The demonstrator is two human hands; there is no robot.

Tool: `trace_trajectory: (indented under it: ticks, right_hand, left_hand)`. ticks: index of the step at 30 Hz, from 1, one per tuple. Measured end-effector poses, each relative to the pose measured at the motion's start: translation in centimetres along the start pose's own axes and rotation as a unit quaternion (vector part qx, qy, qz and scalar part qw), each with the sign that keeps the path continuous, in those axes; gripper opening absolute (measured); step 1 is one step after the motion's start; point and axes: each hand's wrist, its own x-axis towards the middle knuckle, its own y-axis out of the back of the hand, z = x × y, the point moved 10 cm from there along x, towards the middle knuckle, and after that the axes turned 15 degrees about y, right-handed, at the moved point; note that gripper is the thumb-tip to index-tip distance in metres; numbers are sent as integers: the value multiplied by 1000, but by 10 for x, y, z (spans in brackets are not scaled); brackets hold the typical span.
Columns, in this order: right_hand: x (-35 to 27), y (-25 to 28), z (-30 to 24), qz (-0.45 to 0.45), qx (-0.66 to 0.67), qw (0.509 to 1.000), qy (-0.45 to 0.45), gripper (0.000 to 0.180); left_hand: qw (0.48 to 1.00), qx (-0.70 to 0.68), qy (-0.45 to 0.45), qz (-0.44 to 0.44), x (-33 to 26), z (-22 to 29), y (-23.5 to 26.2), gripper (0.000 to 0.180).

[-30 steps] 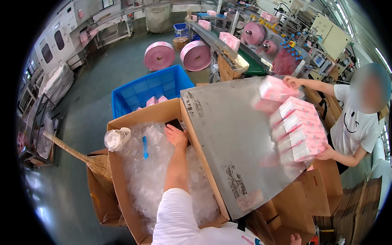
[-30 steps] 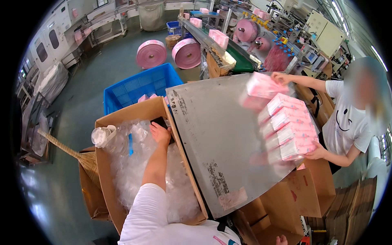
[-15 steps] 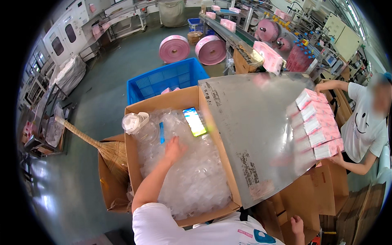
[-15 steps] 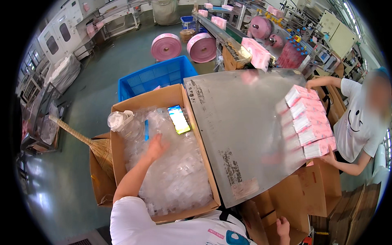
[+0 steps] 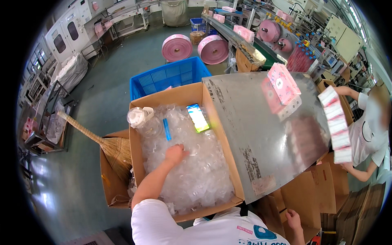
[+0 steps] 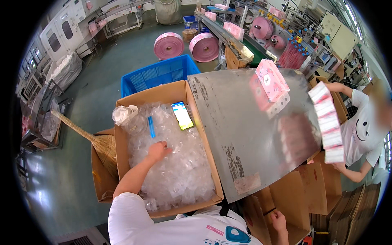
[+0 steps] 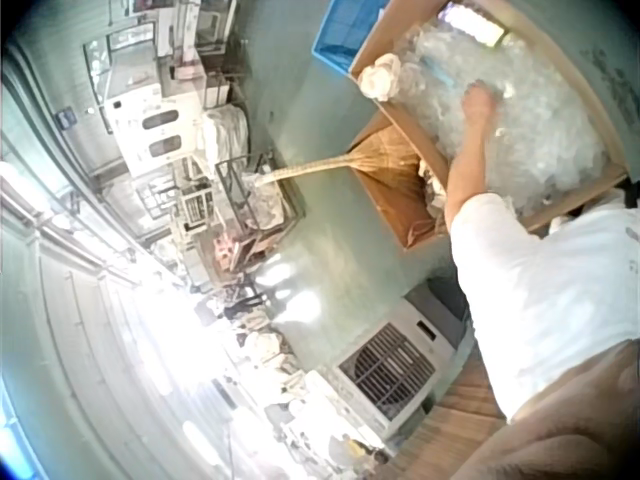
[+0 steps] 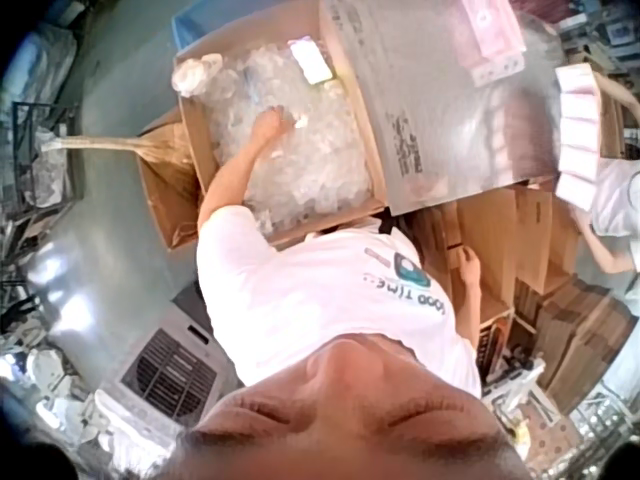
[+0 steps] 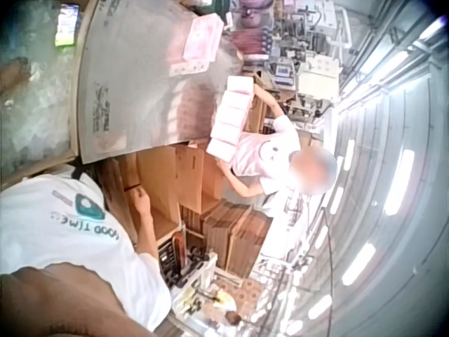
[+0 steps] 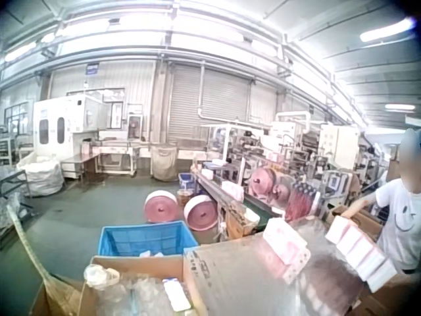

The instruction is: The person packs pink wrapped items into cardboard boxes at a factory workstation, placing them in rows before pushing the completed boxes onto a conveyor belt for sealing.

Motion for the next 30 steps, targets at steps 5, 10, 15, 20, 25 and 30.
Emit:
trace_trajectory:
  ticks: [5, 10, 15, 20, 25, 30]
  right_hand:
    - [18, 14, -22, -13, 36, 999, 1, 38]
    - [59, 35, -124, -18, 122, 981, 152, 32]
    - [82, 8, -267, -140, 284, 904, 288, 30]
    - [74, -16, -388, -251, 432, 802, 326, 47]
    - [92, 12, -344, -143, 483, 813, 292, 37]
    - [83, 77, -206, 183, 356, 855, 331, 16]
  left_hand:
    - [976, -175, -15, 128, -20, -16, 38, 26]
    - [865, -491, 22, 98, -45, -48, 84, 23]
    - [750, -660, -41, -18, -115, 46, 116, 21]
    - [734, -664, -103, -98, -171, 151, 99, 18]
    - [758, -607, -167, -170, -217, 269, 54, 15]
    - [745, -552, -81, -366, -258, 380, -60, 23]
